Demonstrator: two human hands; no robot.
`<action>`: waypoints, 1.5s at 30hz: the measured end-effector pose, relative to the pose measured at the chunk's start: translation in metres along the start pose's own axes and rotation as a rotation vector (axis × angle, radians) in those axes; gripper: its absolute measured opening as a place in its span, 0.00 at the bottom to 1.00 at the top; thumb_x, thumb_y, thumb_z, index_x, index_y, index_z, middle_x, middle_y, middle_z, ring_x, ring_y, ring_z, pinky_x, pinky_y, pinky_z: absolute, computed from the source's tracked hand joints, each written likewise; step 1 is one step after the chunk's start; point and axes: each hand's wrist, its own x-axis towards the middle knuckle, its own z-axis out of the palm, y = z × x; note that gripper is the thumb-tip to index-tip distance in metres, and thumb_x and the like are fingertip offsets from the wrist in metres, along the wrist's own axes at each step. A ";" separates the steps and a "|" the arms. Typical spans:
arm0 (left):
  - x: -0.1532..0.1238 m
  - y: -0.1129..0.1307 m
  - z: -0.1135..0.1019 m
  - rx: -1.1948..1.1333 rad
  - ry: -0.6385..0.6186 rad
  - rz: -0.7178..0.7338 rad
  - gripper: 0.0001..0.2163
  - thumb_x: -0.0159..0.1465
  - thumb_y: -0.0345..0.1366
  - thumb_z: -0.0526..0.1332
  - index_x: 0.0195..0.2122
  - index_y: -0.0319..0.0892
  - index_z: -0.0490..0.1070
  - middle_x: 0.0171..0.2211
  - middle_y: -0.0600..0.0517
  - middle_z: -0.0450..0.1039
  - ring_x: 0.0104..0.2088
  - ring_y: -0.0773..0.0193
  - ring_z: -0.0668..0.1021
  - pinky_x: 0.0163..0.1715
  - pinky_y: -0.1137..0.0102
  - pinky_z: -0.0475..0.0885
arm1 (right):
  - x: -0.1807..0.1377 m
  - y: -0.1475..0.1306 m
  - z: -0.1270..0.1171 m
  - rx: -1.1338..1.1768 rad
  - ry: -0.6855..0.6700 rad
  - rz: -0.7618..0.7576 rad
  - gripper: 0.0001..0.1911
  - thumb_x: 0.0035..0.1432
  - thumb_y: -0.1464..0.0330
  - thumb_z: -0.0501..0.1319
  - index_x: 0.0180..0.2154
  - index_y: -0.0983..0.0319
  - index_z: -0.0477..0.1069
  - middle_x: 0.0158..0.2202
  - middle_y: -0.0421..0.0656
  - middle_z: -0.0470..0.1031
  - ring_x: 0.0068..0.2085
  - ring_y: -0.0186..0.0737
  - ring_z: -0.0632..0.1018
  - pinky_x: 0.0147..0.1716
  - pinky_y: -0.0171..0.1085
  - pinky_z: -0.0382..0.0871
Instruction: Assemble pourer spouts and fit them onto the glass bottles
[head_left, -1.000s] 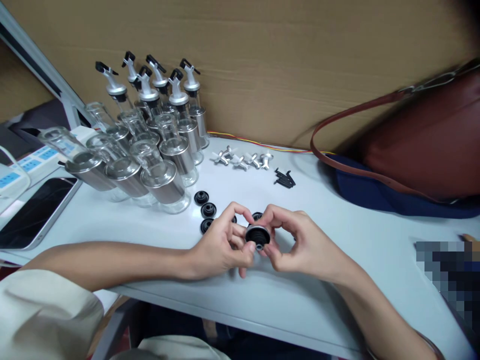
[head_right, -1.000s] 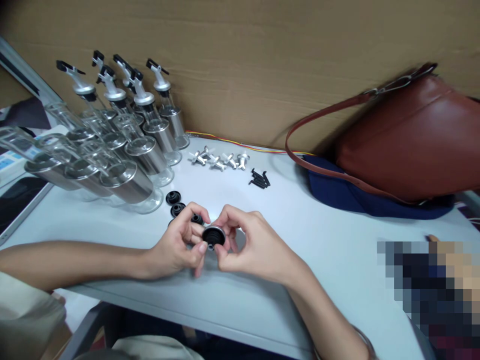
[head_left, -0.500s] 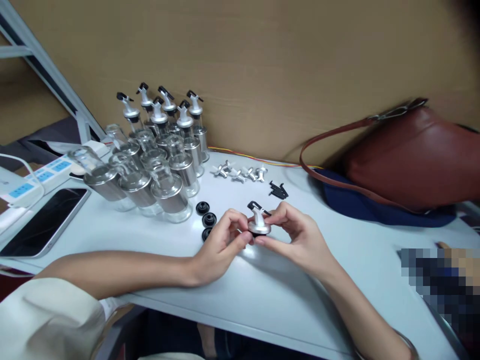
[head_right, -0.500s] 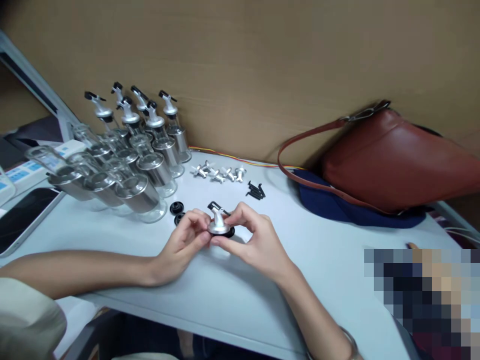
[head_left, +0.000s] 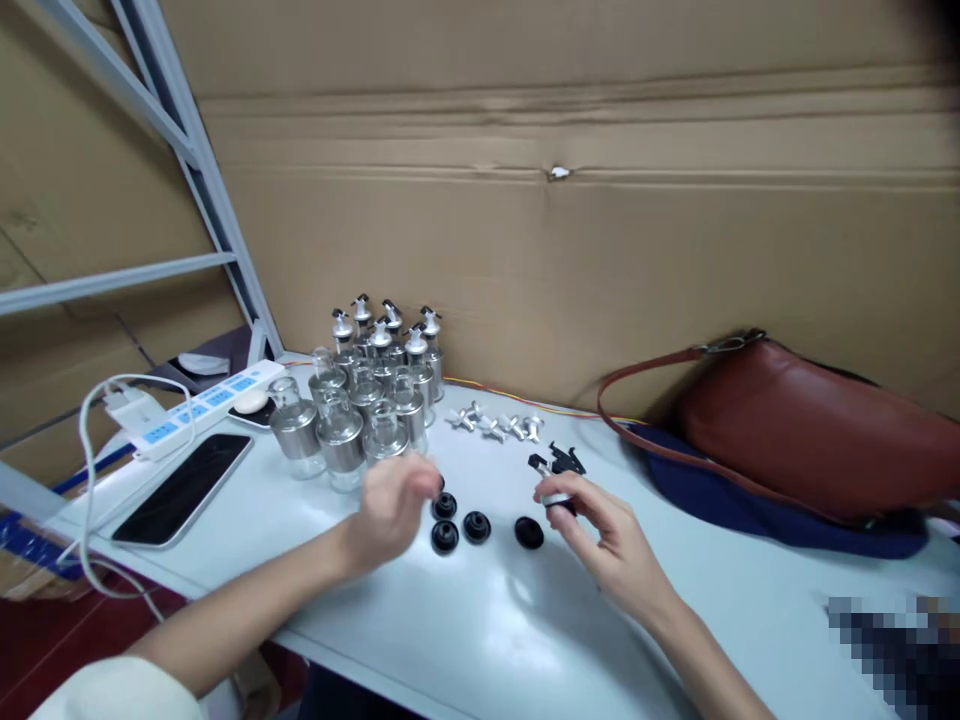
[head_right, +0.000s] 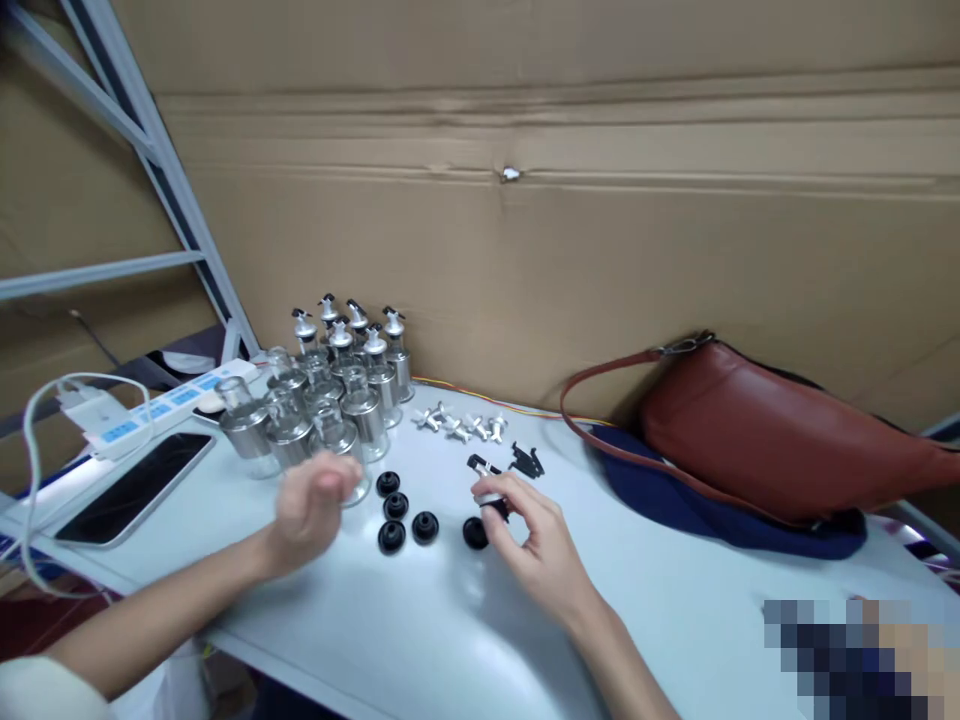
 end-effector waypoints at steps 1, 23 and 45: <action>0.005 -0.002 -0.012 0.031 0.101 0.034 0.11 0.72 0.38 0.49 0.33 0.46 0.66 0.24 0.56 0.62 0.26 0.67 0.69 0.28 0.72 0.65 | 0.000 -0.002 0.001 0.028 -0.005 0.025 0.07 0.61 0.65 0.57 0.35 0.61 0.71 0.31 0.45 0.78 0.29 0.38 0.79 0.29 0.36 0.75; 0.022 0.031 -0.029 0.074 0.171 -0.073 0.19 0.61 0.30 0.66 0.49 0.49 0.60 0.42 0.52 0.76 0.38 0.66 0.80 0.41 0.67 0.77 | -0.008 -0.041 -0.014 0.234 0.106 -0.031 0.16 0.63 0.62 0.61 0.52 0.55 0.69 0.41 0.45 0.81 0.38 0.41 0.82 0.35 0.38 0.76; 0.002 0.006 0.082 -0.524 -0.272 -0.188 0.28 0.60 0.40 0.68 0.53 0.52 0.50 0.50 0.48 0.71 0.47 0.60 0.79 0.49 0.60 0.73 | -0.006 -0.044 -0.006 0.036 0.125 -0.223 0.18 0.71 0.67 0.48 0.56 0.53 0.70 0.52 0.45 0.78 0.55 0.42 0.76 0.51 0.40 0.73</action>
